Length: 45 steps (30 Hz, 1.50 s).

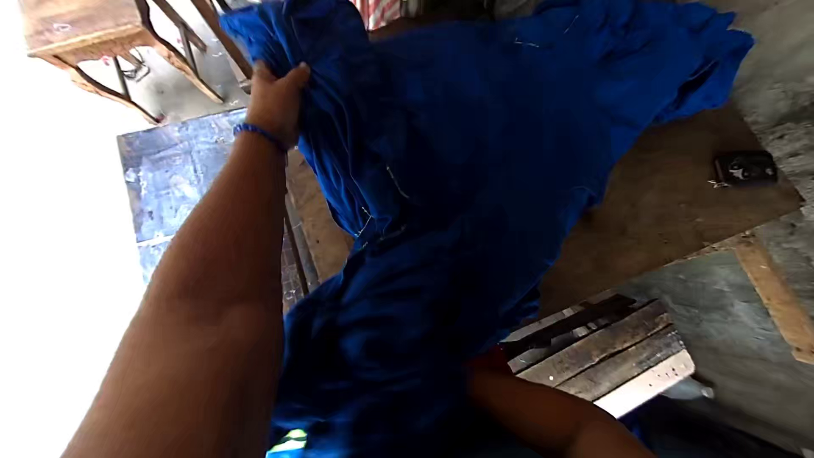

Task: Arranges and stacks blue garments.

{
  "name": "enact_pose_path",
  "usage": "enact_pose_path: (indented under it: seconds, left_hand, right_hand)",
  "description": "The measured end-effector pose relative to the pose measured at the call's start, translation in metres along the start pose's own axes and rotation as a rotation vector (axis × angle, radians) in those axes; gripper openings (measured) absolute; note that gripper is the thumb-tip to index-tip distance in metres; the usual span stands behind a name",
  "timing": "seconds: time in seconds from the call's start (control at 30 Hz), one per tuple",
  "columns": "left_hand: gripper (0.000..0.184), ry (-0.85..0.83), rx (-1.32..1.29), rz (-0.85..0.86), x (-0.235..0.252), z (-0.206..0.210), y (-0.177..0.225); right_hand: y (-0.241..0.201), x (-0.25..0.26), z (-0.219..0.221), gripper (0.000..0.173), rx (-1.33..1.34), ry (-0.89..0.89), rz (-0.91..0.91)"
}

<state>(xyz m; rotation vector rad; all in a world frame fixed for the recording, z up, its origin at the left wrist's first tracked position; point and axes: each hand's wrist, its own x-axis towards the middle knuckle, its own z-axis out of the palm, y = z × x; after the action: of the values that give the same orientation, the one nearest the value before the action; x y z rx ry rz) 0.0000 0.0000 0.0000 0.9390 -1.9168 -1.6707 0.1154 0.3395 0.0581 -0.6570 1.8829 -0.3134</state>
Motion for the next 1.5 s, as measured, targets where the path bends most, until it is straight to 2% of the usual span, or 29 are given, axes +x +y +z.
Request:
enact_pose_path:
  seconds: [0.03, 0.07, 0.1, 0.17, 0.23, 0.27, 0.3, 0.33, 0.37, 0.4, 0.47, 0.53, 0.57, 0.63, 0.73, 0.8, 0.9, 0.97, 1.03, 1.1, 1.2, 1.27, 1.4, 1.5]
  left_hand:
    - [0.067, -0.049, 0.019, -0.075, -0.032, -0.015, -0.006]
    - [0.07, -0.09, 0.057, -0.146, -0.065, -0.029, -0.013]
    - [0.071, -0.133, 0.101, -0.2, -0.097, -0.042, -0.022]
    - [0.067, -0.2, 0.173, -0.238, -0.159, -0.064, -0.044]
    - [0.061, -0.232, 0.208, -0.195, -0.229, -0.08, -0.063]
    - [0.06, -0.201, 0.214, -0.138, -0.266, -0.086, -0.067]
    - [0.059, -0.115, 0.201, -0.078, -0.302, -0.089, -0.071]
    - [0.059, 0.025, 0.173, -0.034, -0.337, -0.087, -0.075]
    - [0.06, 0.203, 0.122, -0.027, -0.371, -0.079, -0.079]
    - [0.06, 0.403, 0.067, -0.062, -0.404, -0.066, -0.082]
    - [0.059, 0.762, 0.003, -0.302, -0.451, -0.029, -0.083]
    - [0.059, 0.912, -0.097, -0.609, -0.473, 0.011, -0.084]
    - [0.063, 0.891, -0.18, -0.699, -0.478, 0.03, -0.088]
    - [0.071, 0.797, -0.333, -0.719, -0.48, 0.064, -0.101]
    - [0.075, 0.909, -0.322, -0.668, -0.459, 0.099, -0.099]
    - [0.072, 0.991, -0.363, -0.689, -0.449, 0.118, -0.088]
    - [0.063, 0.968, -0.416, -0.731, -0.439, 0.151, -0.079]
    - [0.06, 0.961, -0.33, -0.686, -0.426, 0.165, -0.071]
    - [0.065, 0.896, -0.299, -0.568, -0.41, 0.169, -0.06]
    - [0.069, 0.905, -0.28, -0.551, -0.398, 0.169, -0.049]
    - [0.066, 0.951, -0.231, -0.647, -0.391, 0.166, -0.045]
    - [0.059, 1.003, -0.282, -0.635, -0.387, 0.164, -0.055]
    - [0.051, 1.037, -0.34, -0.421, -0.369, 0.15, -0.074]
    - [0.042, 1.008, -0.248, -0.406, -0.346, 0.12, -0.079]
  right_hand:
    - [0.006, 0.022, 0.053, 0.031, -0.083, 0.336, -0.253]
    - [0.005, 0.044, 0.082, 0.034, -0.156, 0.496, -0.425]
    - [0.0, 0.055, 0.089, 0.04, -0.241, 0.433, -0.491]
    - [-0.009, 0.057, 0.078, 0.052, -0.436, 0.176, -0.558]
    - [0.001, 0.04, 0.062, 0.052, -0.482, -0.007, -0.684]
    - [0.014, 0.031, 0.053, 0.044, -0.414, 0.007, -0.794]
    - [0.033, 0.024, 0.046, 0.031, -0.29, 0.122, -0.927]
    - [0.052, 0.02, 0.038, 0.023, -0.16, 0.312, -1.036]
    - [0.072, 0.017, 0.026, 0.02, -0.061, 0.521, -1.063]
    - [0.093, 0.014, 0.009, 0.02, 0.005, 0.714, -1.011]
    - [0.14, 0.012, -0.038, 0.025, 0.129, 0.978, -0.759]
    - [0.189, 0.015, -0.09, 0.047, 0.377, 1.083, -0.394]
    - [0.213, 0.024, -0.115, 0.059, 0.551, 1.13, -0.242]
    - [0.258, 0.047, -0.159, 0.075, 0.832, 1.203, -0.027]
    - [0.307, 0.079, -0.215, 0.09, 1.035, 1.113, 0.107]
    - [0.333, 0.098, -0.256, 0.095, 1.077, 1.082, 0.089]
    - [0.352, 0.118, -0.328, 0.088, 1.069, 1.041, -0.035]
    - [0.354, 0.123, -0.369, 0.08, 1.114, 1.021, -0.145]
    - [0.356, 0.126, -0.405, 0.072, 1.164, 1.034, -0.256]
    - [0.361, 0.131, -0.431, 0.066, 1.117, 1.056, -0.335]
    - [0.359, 0.14, -0.445, 0.047, 1.051, 1.073, -0.326]
    - [0.343, 0.134, -0.437, 0.037, 1.068, 1.045, -0.306]
    - [0.339, 0.133, -0.415, 0.037, 1.133, 0.939, -0.495]
    - [0.349, 0.127, -0.386, 0.038, 1.158, 0.964, -0.538]
